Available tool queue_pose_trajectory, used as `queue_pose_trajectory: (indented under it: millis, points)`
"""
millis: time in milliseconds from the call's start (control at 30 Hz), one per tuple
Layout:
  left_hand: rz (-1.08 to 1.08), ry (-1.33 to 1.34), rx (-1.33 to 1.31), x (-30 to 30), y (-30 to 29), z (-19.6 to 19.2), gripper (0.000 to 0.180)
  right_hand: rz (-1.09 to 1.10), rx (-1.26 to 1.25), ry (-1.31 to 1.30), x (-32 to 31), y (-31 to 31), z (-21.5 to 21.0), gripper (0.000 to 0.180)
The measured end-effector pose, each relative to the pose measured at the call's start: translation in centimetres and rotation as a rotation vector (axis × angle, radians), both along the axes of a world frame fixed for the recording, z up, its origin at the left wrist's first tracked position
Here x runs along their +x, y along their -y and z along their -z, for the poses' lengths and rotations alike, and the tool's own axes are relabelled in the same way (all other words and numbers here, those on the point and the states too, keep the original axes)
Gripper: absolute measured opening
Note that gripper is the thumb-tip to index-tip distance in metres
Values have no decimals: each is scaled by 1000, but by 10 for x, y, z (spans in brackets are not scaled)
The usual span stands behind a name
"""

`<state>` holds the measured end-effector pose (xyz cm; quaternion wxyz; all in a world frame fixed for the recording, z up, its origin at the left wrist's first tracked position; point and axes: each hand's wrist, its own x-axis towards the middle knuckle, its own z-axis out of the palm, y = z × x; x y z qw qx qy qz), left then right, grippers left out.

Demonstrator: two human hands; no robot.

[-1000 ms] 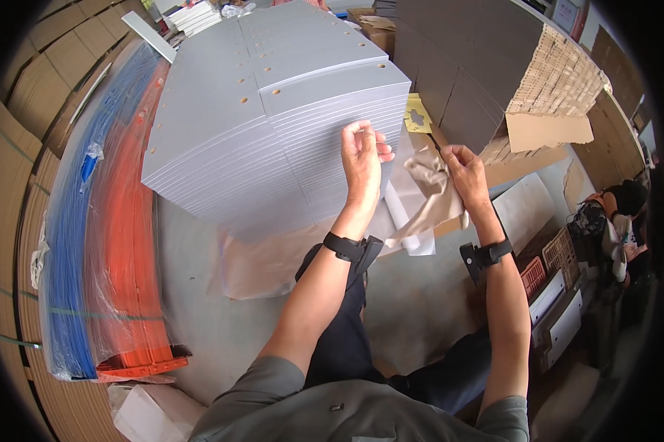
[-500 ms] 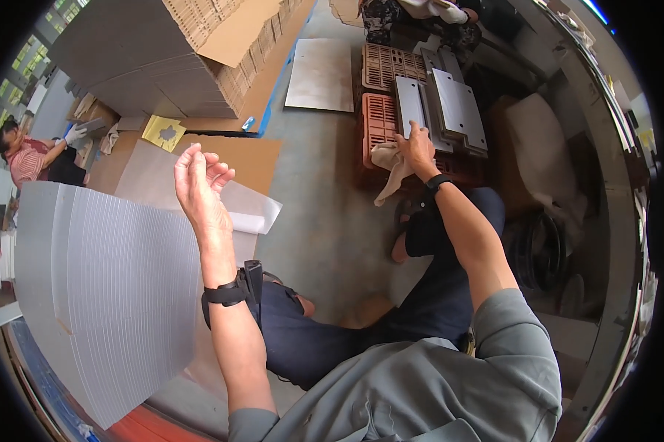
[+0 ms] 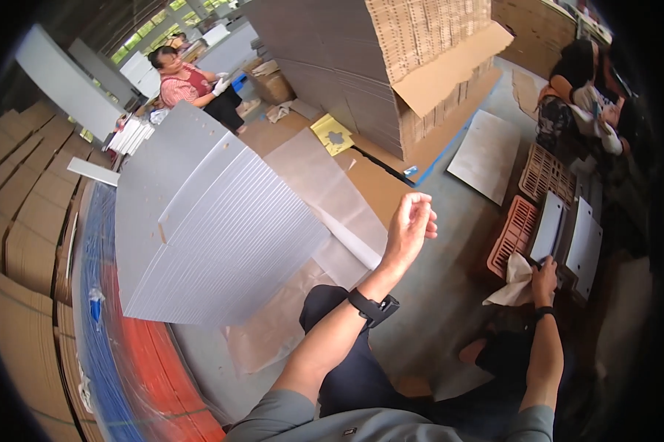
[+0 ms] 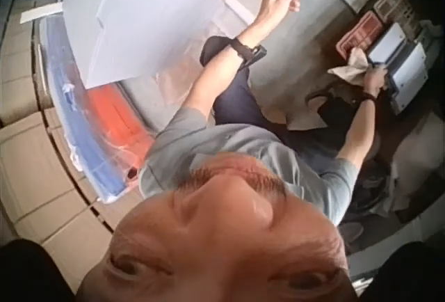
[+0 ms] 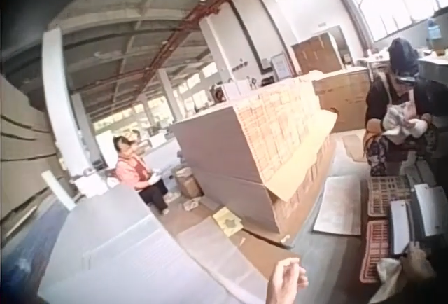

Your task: Wiping down grey furniture panels with a cloth and a cleaning block before stacking them.

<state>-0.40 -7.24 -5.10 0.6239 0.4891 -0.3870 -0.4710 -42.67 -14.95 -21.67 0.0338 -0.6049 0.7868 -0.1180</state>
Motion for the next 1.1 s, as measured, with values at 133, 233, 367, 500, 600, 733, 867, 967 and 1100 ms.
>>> queue_pose_trajectory:
  millis: [133, 233, 367, 500, 600, 733, 867, 967, 1100]
  points:
    - [-38, 64, 25, 14, -5, 4, 25, -117, 2, -12, 19, 3, -3, 42]
    - [-46, 69, 24, 14, -4, 5, 24, -154, 24, -9, 18, 9, -7, 38]
    - [-29, 72, 42, 9, -3, 12, 26, -246, 0, 39, 21, 9, -30, 34]
    - [66, 8, 166, -4, 2, 34, 51, -342, -71, 229, 70, -11, -75, 33]
    - [167, 5, 329, -17, 3, 61, 90, -472, -23, 544, 123, -64, -127, 33]
    - [485, -418, 506, -33, -7, 77, 119, -716, 89, 754, 173, -139, -167, 33]
    - [418, -685, 449, -38, -25, 62, 99, -829, 109, 728, 195, -174, -174, 41]
    - [458, -747, 249, -22, -33, 38, 79, -889, 173, 959, 196, -177, -186, 38]
    - [393, -692, 102, 1, -59, 0, 70, -597, 106, 1424, 179, -149, -213, 24]
